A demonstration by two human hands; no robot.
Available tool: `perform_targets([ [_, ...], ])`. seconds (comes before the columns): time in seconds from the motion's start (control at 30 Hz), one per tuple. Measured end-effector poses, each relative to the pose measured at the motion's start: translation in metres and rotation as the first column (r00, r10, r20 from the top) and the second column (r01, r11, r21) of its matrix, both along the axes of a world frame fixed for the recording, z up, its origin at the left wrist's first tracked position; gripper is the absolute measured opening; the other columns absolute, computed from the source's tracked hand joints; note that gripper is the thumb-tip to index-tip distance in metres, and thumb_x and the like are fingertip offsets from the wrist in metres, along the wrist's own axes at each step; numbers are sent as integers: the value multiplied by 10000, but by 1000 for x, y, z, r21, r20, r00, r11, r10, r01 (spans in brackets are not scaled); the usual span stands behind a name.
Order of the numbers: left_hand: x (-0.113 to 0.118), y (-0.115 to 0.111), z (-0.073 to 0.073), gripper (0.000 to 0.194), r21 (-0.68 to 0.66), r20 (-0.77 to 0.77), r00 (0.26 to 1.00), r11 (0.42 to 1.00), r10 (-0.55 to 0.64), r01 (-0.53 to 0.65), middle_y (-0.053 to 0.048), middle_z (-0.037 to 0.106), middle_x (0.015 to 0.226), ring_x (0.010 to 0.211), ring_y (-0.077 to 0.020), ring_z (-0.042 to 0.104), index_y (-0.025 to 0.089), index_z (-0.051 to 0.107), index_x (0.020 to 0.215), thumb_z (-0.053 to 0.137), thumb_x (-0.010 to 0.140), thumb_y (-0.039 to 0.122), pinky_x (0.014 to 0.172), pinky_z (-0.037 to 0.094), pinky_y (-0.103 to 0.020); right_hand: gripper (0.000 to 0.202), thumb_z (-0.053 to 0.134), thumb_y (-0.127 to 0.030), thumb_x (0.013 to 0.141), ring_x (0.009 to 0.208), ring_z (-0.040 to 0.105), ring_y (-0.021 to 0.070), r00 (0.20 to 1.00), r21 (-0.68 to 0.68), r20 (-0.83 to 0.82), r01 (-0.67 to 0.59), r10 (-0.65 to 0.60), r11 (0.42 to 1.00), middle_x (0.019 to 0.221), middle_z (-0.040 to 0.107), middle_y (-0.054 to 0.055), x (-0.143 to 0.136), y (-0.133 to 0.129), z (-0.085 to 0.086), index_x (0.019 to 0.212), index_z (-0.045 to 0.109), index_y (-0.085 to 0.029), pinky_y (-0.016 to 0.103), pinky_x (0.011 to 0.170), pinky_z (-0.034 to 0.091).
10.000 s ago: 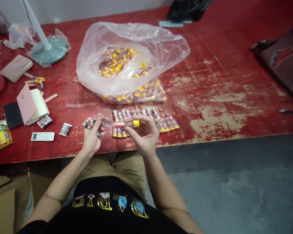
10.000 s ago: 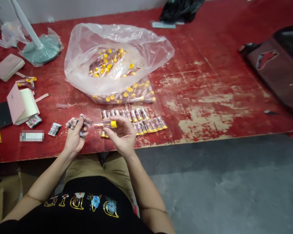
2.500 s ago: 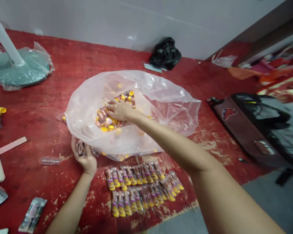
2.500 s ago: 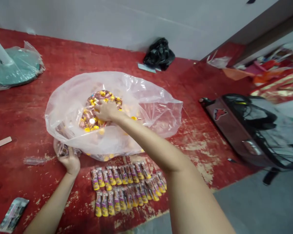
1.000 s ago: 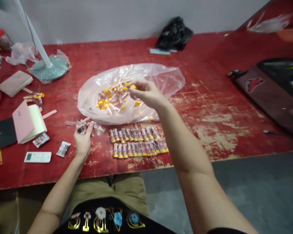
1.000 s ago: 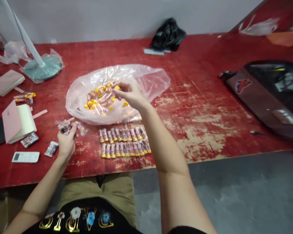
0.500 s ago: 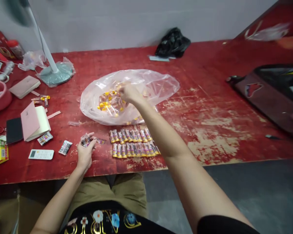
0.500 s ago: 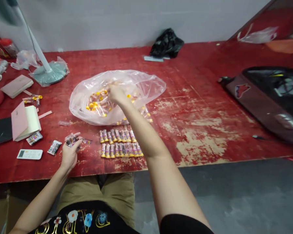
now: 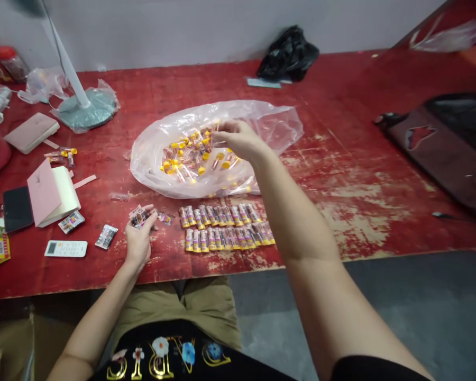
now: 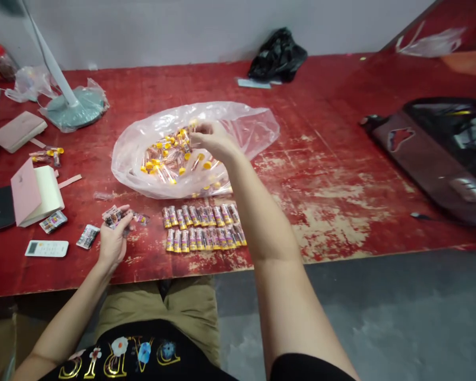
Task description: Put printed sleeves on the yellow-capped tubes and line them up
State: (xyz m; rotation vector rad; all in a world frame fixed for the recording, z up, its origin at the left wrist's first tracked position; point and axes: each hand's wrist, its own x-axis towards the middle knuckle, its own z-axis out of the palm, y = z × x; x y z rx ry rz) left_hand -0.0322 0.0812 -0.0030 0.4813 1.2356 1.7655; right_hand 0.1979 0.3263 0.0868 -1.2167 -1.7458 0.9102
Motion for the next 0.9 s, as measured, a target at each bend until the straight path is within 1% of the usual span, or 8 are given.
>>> perform_targets([
  [0.07, 6, 0, 5, 399, 14, 19, 1000, 1000, 13, -14, -41, 711, 897, 639, -74, 586, 143, 746, 883, 905, 541, 275, 520, 447, -169, 147, 716, -280, 776, 786, 639, 151, 964, -16, -253, -90, 83, 996, 836, 675, 23, 0, -44, 1, 887, 664, -198, 314, 781, 562],
  [0.13, 12, -3, 10, 414, 39, 41, 999, 999, 12, -13, -38, 708, 896, 670, -86, 603, 151, 743, 897, 904, 535, 271, 525, 451, -172, 221, 743, -326, 761, 743, 623, 133, 912, -36, -389, -160, 134, 987, 820, 659, 3, -8, -98, -2, 940, 670, -218, 300, 738, 558],
  [0.23, 19, -14, 17, 415, 67, 55, 998, 997, -37, 33, -25, 698, 875, 687, -91, 612, 161, 738, 916, 895, 542, 248, 537, 457, -176, 326, 808, -400, 715, 604, 527, 96, 910, -135, -377, -237, 171, 962, 683, 582, -31, -29, -178, -17, 948, 698, -200, 248, 598, 485],
  [0.33, 24, -28, 17, 409, 84, 38, 995, 992, -97, 94, -19, 697, 856, 682, -90, 615, 165, 734, 918, 898, 550, 237, 545, 461, -178, 402, 874, -461, 628, 577, 485, 88, 921, -216, -364, -226, 137, 950, 637, 571, -26, -46, -228, -41, 833, 702, -161, 236, 549, 412],
  [0.43, 28, -40, 12, 413, 90, -38, 990, 986, -136, 138, -21, 697, 832, 640, -85, 608, 161, 724, 927, 907, 581, 294, 505, 433, -174, 430, 847, -535, 645, 558, 459, 79, 902, -236, -427, -182, 66, 955, 606, 556, -20, -48, -249, -61, 706, 663, -151, 231, 527, 364],
  [0.57, 36, -54, 4, 422, 121, -155, 986, 989, -61, 81, -4, 671, 758, 545, -69, 572, 162, 686, 906, 881, 643, 429, 486, 432, -186, 447, 828, -559, 665, 498, 399, 61, 885, -283, -465, -193, 42, 939, 543, 475, -55, -39, -268, -74, 714, 632, -160, 218, 482, 306],
  [0.73, 49, -67, 2, 474, 117, -164, 980, 984, -112, 132, -7, 664, 869, 559, -62, 577, 180, 670, 1004, 891, 642, 391, 532, 469, -202, 434, 803, -561, 695, 478, 394, 60, 853, -319, -521, -226, 29, 920, 586, 511, -49, -31, -287, -83, 768, 619, -175, 220, 459, 298],
  [0.9, 59, -71, 2, 492, 133, -141, 987, 986, -81, 100, 8, 645, 860, 557, -56, 549, 195, 637, 1003, 899, 630, 379, 479, 428, -187, 455, 798, -597, 679, 487, 382, 70, 862, -286, -504, -100, -61, 953, 571, 492, -53, -28, -295, -92, 745, 612, -187, 229, 470, 294],
])
